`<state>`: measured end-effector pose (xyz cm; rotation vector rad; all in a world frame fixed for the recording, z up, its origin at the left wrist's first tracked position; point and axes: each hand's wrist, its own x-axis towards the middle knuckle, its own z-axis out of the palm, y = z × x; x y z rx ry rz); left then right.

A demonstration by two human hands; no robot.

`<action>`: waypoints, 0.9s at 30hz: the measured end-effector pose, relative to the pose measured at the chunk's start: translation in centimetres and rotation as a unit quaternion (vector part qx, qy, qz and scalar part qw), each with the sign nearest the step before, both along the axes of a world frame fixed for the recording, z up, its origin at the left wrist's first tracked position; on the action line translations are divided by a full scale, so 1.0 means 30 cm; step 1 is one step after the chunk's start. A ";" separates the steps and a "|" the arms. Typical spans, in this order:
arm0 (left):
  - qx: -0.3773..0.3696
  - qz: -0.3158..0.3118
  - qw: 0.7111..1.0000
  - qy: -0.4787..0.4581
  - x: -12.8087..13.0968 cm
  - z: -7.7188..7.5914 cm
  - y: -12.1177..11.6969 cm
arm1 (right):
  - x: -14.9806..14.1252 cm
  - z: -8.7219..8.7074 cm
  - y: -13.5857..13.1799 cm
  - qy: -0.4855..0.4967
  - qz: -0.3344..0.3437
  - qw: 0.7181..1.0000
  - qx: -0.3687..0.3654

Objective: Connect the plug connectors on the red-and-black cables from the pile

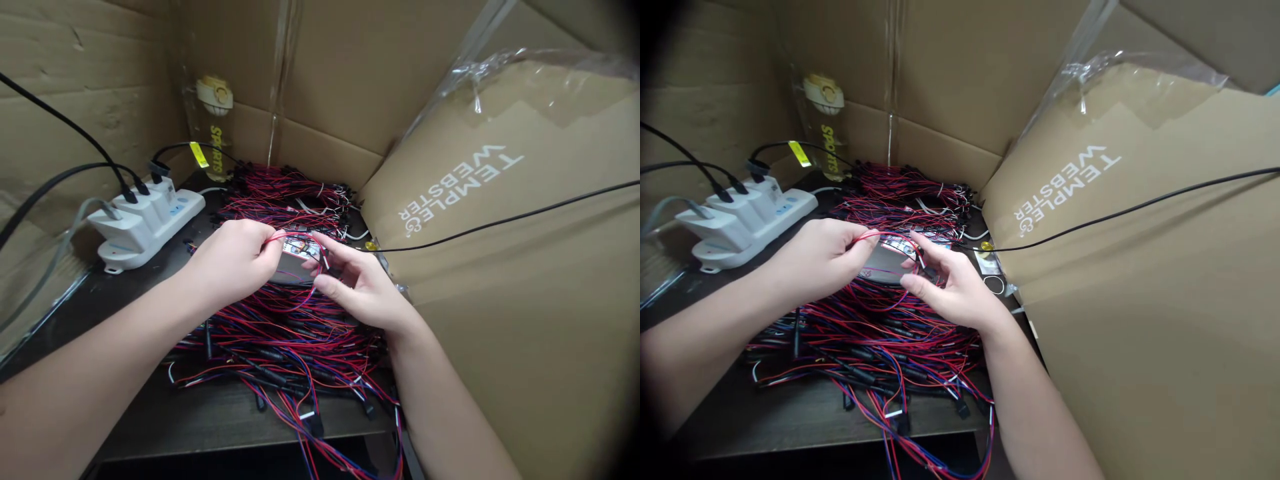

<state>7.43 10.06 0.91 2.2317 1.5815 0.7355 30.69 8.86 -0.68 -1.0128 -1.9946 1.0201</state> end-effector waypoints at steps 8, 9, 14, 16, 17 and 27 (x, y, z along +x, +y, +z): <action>0.008 -0.004 1.000 -0.002 0.003 0.007 -0.007 | 0.011 0.010 -0.003 -0.105 0.020 0.993 0.053; 0.007 -0.002 1.000 0.001 0.002 0.008 -0.006 | 0.014 0.016 -0.004 -0.120 0.031 0.991 0.057; 0.000 -0.042 0.999 0.000 0.001 -0.004 -0.001 | 0.041 0.041 -0.009 -0.138 0.024 0.986 0.088; -0.002 -0.076 0.997 -0.002 0.003 -0.011 -0.002 | 0.055 0.050 -0.009 -0.137 0.017 0.984 0.115; -0.005 -0.093 0.996 -0.001 0.006 -0.014 -0.003 | 0.062 0.055 -0.010 -0.146 0.017 0.981 0.129; -0.012 -0.157 0.987 0.018 0.010 -0.021 -0.006 | 0.111 0.091 -0.017 -0.221 0.024 0.957 0.187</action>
